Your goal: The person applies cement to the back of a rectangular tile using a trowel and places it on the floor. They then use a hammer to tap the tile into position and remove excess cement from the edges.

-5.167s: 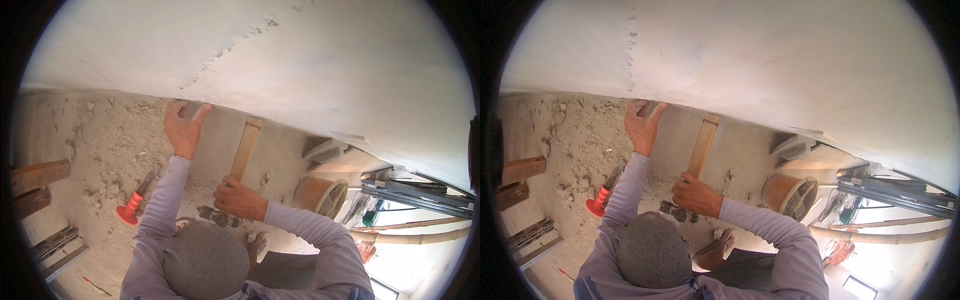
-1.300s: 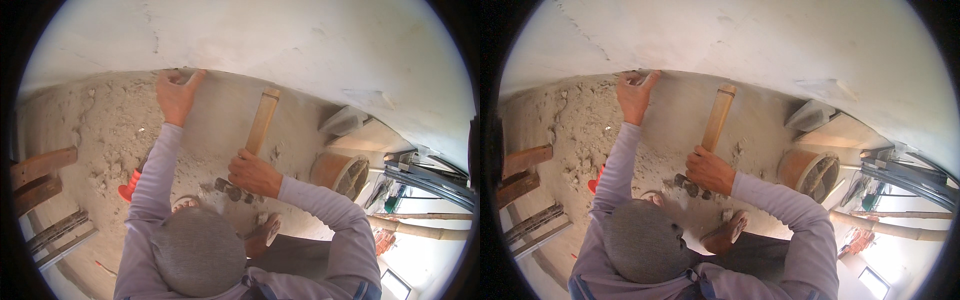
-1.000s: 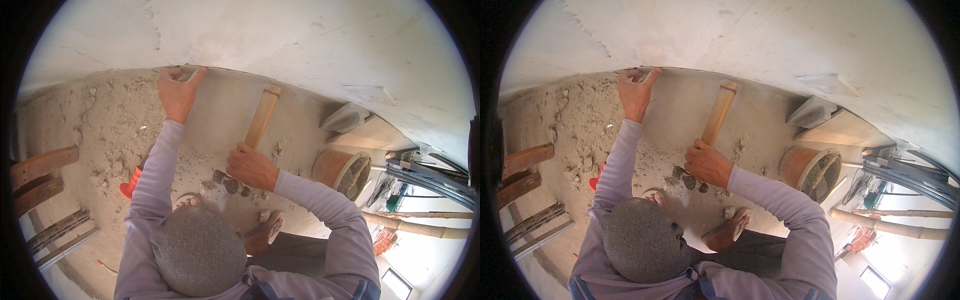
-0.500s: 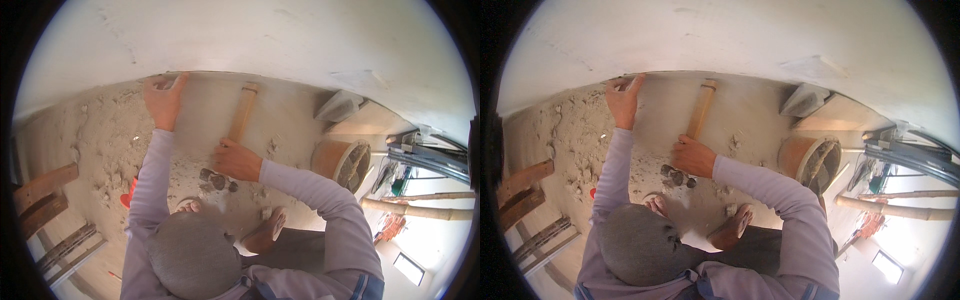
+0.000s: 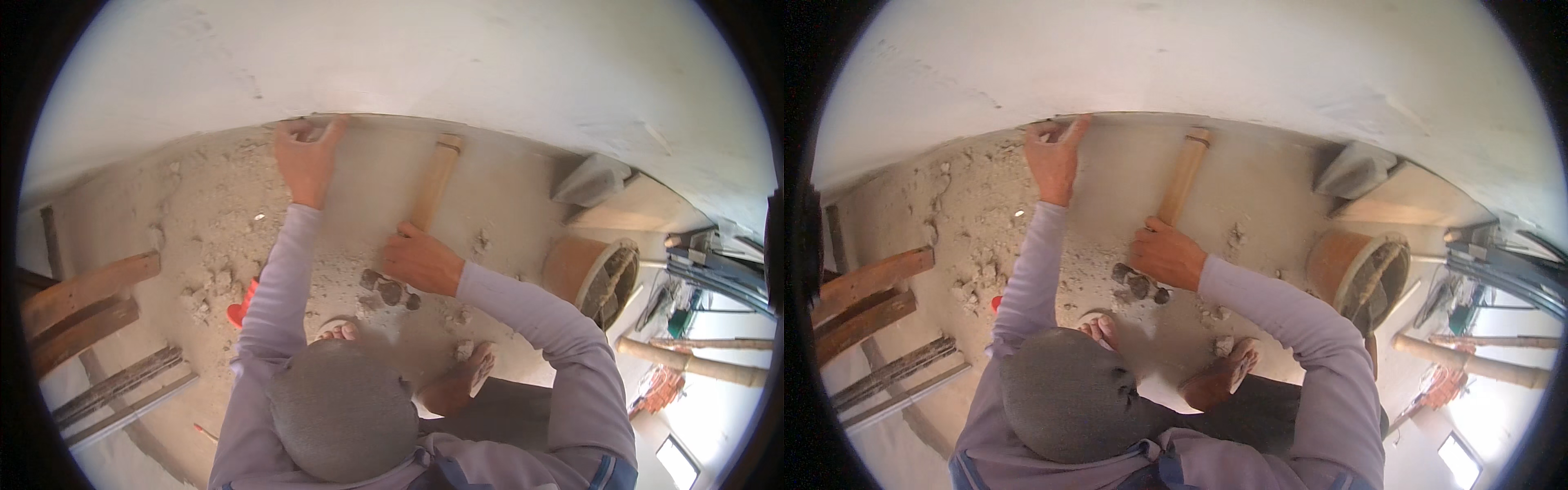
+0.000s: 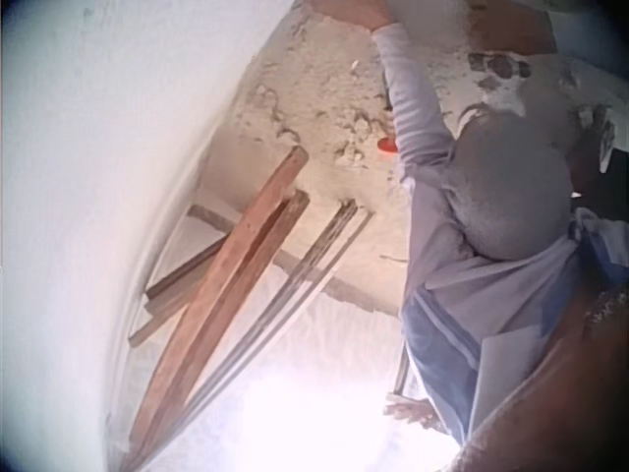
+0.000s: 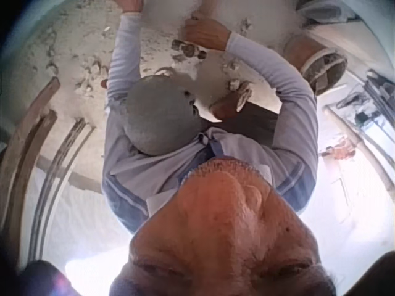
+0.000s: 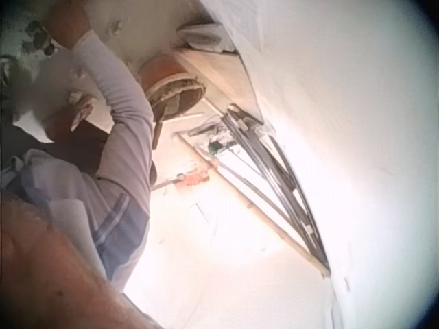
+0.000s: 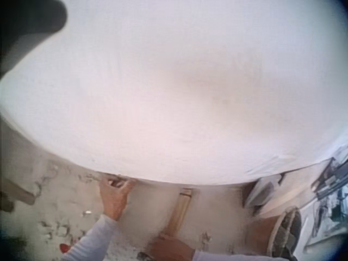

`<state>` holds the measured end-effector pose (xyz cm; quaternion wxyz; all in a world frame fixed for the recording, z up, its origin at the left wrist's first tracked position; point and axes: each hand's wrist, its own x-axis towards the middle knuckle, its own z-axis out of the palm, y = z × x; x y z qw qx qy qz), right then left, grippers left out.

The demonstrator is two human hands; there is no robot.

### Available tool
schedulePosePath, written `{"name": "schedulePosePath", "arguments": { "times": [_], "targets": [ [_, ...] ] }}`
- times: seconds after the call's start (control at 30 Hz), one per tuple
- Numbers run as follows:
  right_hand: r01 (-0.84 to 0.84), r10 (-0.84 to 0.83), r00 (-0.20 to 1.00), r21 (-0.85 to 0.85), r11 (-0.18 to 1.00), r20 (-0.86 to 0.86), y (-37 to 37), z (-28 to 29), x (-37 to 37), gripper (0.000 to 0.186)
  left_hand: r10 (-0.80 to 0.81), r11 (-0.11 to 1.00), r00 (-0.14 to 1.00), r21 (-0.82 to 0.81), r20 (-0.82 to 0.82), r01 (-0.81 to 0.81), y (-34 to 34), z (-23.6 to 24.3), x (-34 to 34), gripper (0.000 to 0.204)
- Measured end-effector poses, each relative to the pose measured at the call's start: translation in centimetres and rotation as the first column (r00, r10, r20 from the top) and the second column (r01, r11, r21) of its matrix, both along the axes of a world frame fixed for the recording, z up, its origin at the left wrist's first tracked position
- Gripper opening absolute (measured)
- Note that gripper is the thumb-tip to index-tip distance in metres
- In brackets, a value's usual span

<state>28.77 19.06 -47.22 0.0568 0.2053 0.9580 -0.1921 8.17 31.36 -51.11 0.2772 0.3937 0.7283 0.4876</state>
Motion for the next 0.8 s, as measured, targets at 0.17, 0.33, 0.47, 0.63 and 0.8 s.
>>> {"name": "schedulePosePath", "arguments": {
  "times": [0.17,0.33,0.47,0.63,0.8],
  "targets": [
    [-0.055,0.055,0.996,0.008,0.998,0.066,0.6,0.3,-0.2,0.004,0.018,0.998,1.000,-0.060,0.008,-0.017,-0.1,0.3,-0.4,0.062],
    [-0.062,0.061,0.995,0.006,0.998,0.078,0.4,0.3,-0.2,0.004,0.016,0.995,1.000,-0.095,0.021,-0.014,-0.3,1.0,-0.2,0.062],
    [-0.058,0.067,0.992,-0.086,0.995,0.105,0.5,1.0,-0.4,0.005,0.007,0.995,0.999,-0.097,0.034,-0.003,-0.6,1.9,0.0,0.062],
    [-0.069,0.091,0.984,-0.137,0.988,0.155,1.0,0.9,-0.5,0.010,-0.020,0.991,1.000,-0.132,0.003,0.020,-0.6,2.0,-0.2,0.061],
    [-0.017,0.036,0.992,-0.158,0.987,0.122,0.4,1.5,-0.9,0.015,-0.024,0.999,0.998,-0.040,0.058,0.026,-1.1,0.7,-0.3,0.057]
  ]
}}
